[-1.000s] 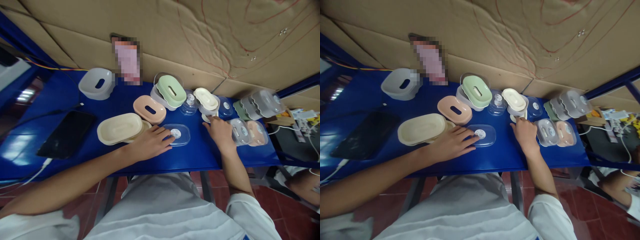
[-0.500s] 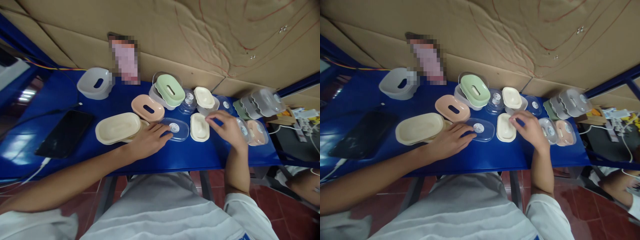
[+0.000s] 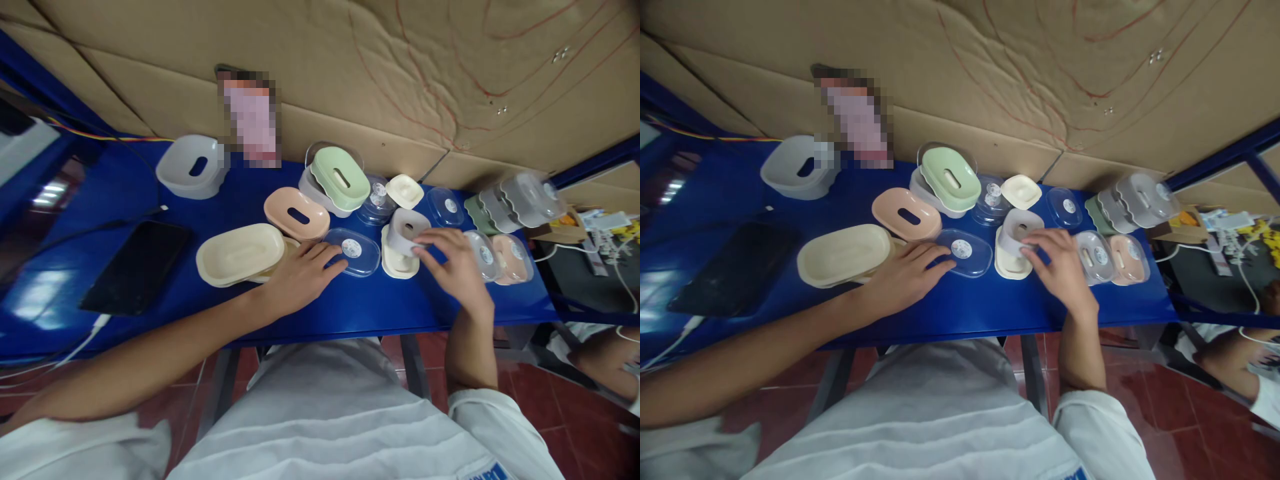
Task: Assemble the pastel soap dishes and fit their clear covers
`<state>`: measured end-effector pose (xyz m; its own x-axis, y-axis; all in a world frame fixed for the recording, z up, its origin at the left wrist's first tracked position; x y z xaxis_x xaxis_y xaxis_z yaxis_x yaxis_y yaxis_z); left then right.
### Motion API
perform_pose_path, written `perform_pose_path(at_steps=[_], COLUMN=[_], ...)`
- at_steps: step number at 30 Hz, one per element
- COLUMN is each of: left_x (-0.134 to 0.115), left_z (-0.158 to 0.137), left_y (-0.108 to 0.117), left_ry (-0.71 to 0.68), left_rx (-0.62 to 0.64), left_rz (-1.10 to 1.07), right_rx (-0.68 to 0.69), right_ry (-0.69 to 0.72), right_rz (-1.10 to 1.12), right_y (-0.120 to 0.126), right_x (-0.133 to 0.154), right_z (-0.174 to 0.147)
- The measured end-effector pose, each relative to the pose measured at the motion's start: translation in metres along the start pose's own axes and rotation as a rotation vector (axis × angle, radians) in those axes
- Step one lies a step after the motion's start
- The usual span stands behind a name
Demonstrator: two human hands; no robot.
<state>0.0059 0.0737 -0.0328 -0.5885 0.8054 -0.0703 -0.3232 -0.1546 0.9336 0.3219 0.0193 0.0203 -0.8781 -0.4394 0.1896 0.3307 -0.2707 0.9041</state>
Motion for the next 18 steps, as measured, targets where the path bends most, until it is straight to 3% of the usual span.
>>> perform_pose_path(at_steps=[3, 9, 13, 18], left_x=[0.0, 0.001, -0.003, -0.018], left_z=[0.001, -0.001, 0.0, -0.005], left_y=[-0.001, -0.006, -0.001, 0.006], left_ry=[0.045, 0.081, 0.048, -0.217], left_rx=[0.02, 0.047, -0.026, -0.04], left_rz=[-0.005, -0.047, -0.077, -0.23], right_rx=[0.025, -0.145, -0.094, 0.063], right_ry=[-0.068, -0.194, -0.072, 0.154], right_rz=[-0.022, 0.017, 0.103, 0.235], right_y=[-0.025, -0.058, -0.058, -0.05], right_x=[0.023, 0.035, 0.047, 0.084], right_z=[-0.026, -0.062, -0.075, -0.088])
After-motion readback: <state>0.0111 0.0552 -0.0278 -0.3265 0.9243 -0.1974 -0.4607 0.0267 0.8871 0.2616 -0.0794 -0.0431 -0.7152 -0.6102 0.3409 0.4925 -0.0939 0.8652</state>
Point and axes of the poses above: each hand's wrist, its own z-axis towards the middle knuckle, its own y-axis out of the back of the hand, x = y × z, the point moved 3 cm from there along z, towards the middle knuckle, and after that the axes turned 12 degrees about y, right-handed, at the moved point
